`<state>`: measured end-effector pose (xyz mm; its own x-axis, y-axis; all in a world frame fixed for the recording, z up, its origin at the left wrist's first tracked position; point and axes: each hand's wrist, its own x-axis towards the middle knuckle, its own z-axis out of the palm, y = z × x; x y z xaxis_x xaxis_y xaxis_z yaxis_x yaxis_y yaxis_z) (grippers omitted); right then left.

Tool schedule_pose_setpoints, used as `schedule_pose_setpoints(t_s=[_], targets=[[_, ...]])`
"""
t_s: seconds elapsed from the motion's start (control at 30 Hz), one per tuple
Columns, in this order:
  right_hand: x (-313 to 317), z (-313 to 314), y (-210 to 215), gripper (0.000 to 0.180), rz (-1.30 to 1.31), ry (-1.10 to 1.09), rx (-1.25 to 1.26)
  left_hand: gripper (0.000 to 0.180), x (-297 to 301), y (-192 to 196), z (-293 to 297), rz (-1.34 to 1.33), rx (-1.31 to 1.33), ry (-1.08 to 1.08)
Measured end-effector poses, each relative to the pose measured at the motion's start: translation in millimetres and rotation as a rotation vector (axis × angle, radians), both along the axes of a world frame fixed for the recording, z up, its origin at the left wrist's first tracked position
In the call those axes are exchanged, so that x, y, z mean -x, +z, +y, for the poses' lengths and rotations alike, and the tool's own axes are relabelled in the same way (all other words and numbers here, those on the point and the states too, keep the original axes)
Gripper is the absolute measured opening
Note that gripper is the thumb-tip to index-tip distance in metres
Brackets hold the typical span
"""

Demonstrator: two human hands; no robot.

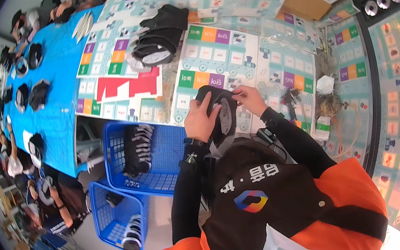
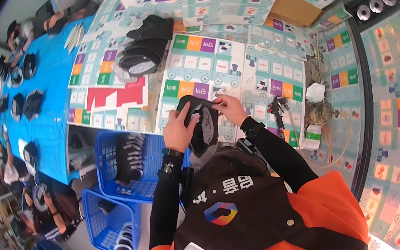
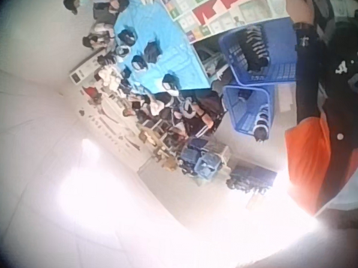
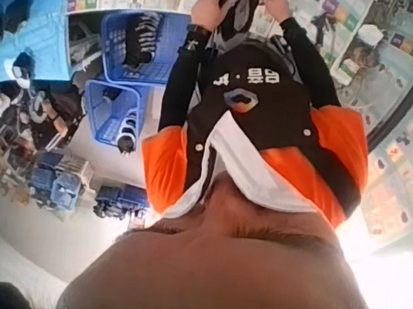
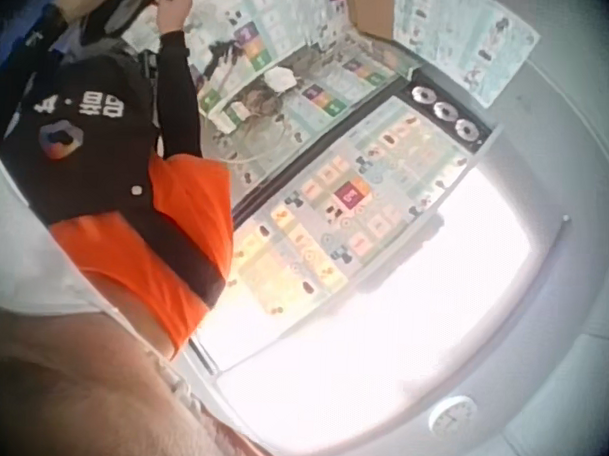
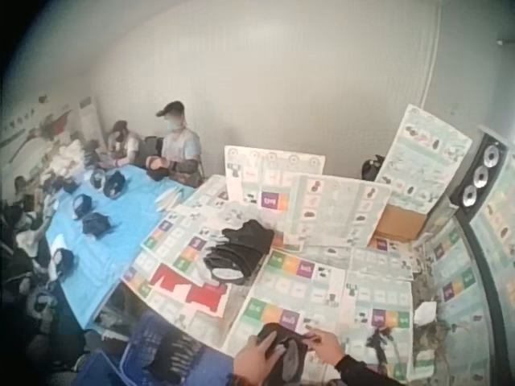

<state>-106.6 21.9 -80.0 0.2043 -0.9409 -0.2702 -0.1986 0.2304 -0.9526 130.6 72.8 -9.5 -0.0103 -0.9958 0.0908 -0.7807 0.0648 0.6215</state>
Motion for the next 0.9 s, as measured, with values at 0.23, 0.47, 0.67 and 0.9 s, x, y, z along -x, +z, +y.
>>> schedule_pose_setpoints(t_s=[0.23, 0.47, 0.67, 0.9], targets=[[12.9, 5.8, -10.4, 0.011, 0.006, -0.017, 0.050, 0.035, 10.0, -19.7, 4.4, 0.130, 0.101, 0.042], [7.4, 13.5, 14.5, 0.012, -0.023, -0.054, 0.129, 0.028, 17.1, -39.3, 11.4, 0.358, 0.064, 0.076], [14.5, 3.7, 21.0, 0.012, 0.037, 0.065, 0.091, 0.020, 10.2, -50.9, 2.9, 0.354, 0.130, 0.117], [48.2, -15.7, 13.9, 0.019, -0.451, 0.232, -0.480, 0.035, -0.6, -26.5, -28.8, 1.227, -0.816, 0.187]])
